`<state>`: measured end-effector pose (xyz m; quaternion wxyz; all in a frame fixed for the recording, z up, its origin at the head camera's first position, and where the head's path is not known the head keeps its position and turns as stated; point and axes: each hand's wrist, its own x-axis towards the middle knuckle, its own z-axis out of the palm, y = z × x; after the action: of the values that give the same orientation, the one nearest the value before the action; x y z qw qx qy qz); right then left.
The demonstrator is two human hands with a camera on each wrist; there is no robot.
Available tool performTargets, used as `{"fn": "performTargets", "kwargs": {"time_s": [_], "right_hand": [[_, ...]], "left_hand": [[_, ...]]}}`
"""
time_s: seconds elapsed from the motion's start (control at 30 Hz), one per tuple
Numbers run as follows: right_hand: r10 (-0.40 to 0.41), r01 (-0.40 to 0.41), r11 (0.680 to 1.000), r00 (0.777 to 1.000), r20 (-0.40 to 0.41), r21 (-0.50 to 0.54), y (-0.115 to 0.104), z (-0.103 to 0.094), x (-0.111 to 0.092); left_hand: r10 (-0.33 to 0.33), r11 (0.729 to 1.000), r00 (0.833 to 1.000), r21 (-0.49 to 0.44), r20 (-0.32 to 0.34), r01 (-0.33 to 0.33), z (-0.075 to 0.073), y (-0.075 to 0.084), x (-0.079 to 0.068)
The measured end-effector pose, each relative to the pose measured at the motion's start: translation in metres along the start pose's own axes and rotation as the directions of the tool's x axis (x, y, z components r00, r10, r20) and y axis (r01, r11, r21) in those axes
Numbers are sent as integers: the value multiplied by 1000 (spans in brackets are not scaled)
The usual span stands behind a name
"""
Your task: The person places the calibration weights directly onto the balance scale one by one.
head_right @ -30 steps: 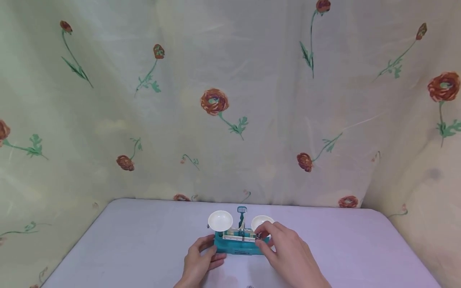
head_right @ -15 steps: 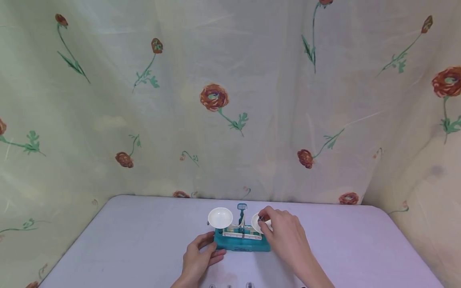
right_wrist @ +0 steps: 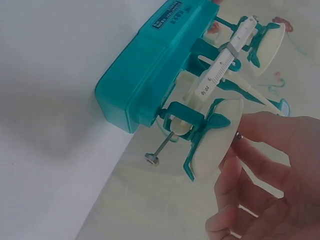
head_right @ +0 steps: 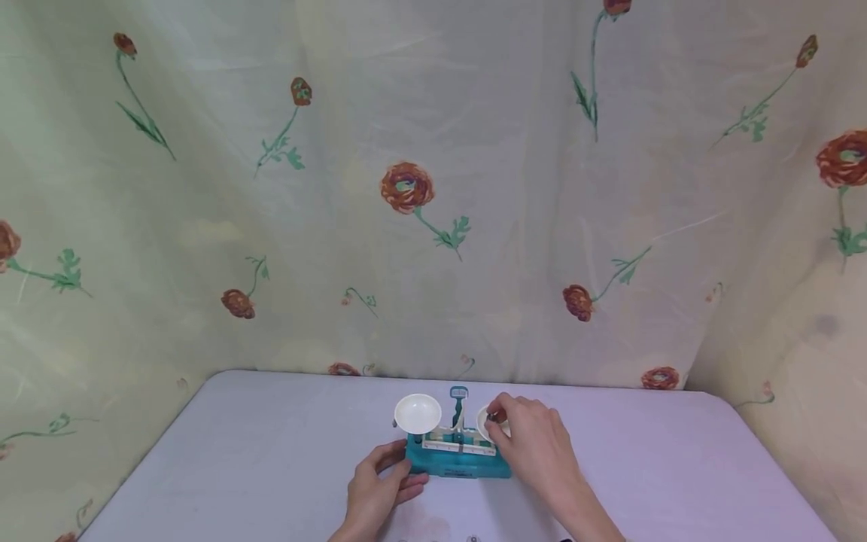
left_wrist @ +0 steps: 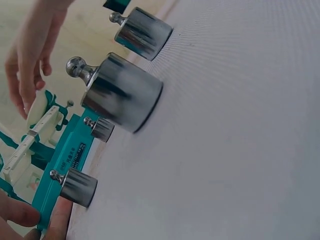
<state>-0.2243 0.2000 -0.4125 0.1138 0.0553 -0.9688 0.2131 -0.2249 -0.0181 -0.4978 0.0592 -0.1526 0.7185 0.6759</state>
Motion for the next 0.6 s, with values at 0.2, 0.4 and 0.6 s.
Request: {"fn": "performTargets", "kwargs": {"time_s": [0.2,0.4,0.6], "right_hand": [[1,-1,1000,1000,14,4,2,2,2],[-15,15,1000,1000,-7,-2,4,6,4],[-9,9,1000,1000,-6,0,4,9,6]], "left_hand": [[-7,1000,1000,5,-15,8,1,1,0],[-10,1000,1000,4,-13,10,1,1,1],[-16,1000,1000,-6,-8,16,-1,0,1]]}}
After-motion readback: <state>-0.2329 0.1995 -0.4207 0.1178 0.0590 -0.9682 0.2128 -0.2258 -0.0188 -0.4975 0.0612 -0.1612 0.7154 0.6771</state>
